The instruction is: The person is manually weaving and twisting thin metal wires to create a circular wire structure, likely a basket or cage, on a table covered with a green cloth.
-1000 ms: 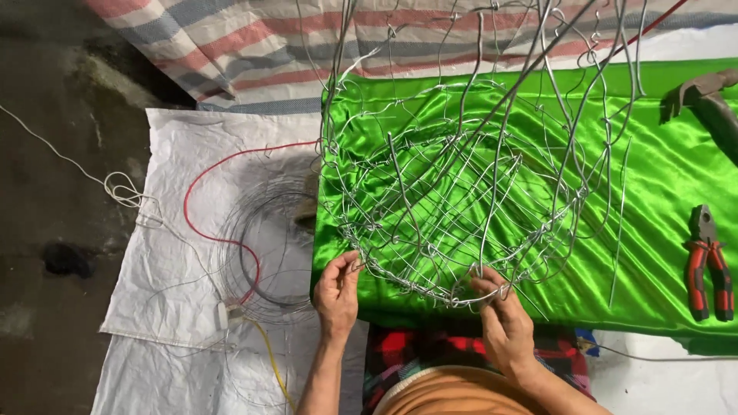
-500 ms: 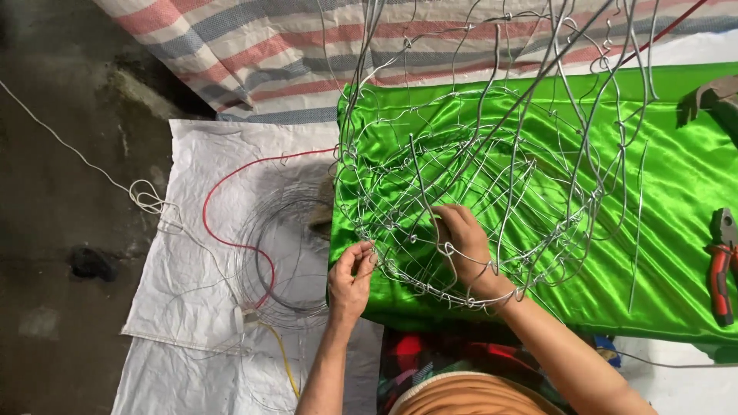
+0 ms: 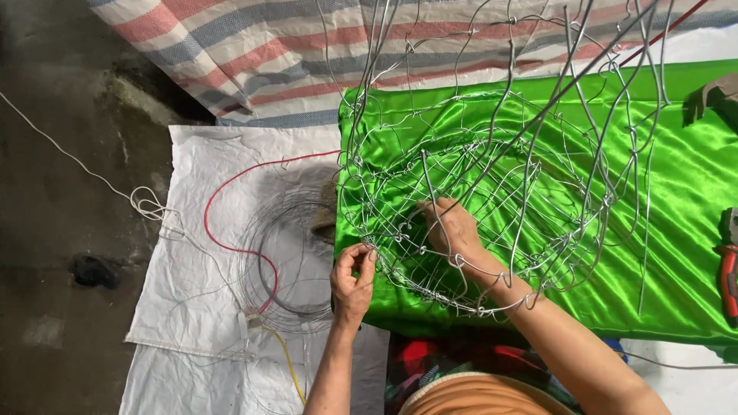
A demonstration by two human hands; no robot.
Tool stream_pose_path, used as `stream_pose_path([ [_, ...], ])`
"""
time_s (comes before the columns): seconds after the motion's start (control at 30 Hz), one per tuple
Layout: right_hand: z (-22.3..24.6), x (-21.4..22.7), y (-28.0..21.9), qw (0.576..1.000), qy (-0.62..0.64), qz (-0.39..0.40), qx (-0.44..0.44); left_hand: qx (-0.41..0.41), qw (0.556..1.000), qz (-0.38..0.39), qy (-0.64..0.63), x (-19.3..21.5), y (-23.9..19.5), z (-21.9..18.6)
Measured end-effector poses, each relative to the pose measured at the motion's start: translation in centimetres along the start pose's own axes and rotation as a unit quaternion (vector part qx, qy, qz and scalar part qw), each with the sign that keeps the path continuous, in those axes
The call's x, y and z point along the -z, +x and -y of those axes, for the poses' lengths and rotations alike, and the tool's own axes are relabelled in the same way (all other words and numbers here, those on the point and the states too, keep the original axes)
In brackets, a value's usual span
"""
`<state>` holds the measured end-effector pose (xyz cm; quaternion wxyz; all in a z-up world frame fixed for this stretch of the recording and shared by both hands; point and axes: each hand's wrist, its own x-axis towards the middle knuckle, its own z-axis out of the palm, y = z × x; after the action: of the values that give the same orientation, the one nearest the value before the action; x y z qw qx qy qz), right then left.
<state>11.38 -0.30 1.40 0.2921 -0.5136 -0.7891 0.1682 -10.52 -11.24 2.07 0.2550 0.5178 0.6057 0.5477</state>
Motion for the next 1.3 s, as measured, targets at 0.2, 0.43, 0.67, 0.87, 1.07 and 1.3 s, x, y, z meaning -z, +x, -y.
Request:
stream_pose_path([
  [0.2,-2.0,-2.3,-0.4,0.984,0.112,0.050,-0.130,0.028,0.999,-0.007,-0.013,0.1,1.1,-1.6],
  [0.43,1.1,-0.1,1.3,0.982,0.024,0.065,-0.176,0.086,0.985,0.131,-0.069,2.1,5.6,-4.1],
  [0.67,1.9,0.2,1.6,0.983,-0.030,0.055,-0.174,0.054,0.979,0.078,-0.181,0.7,7.6,-5.8],
  [0.87,-0.1,-1.6,0.2,0.997,-0.057,-0.022,-0.043,0.130,0.933,-0.116,-0.314,0.8,5.5,0.2],
  [1.07,-0.8,-2.5,0.0,0.996,-0.083,-0.016,-0.034,0.141,0.954,-0.078,-0.254,0.1,7.1,-0.5],
  [1.3,-1.0,-2.7,-0.1,0.994,-0.093,-0.038,-0.036,0.119,0.954,0.036,-0.273,0.3,11.2,-0.1],
])
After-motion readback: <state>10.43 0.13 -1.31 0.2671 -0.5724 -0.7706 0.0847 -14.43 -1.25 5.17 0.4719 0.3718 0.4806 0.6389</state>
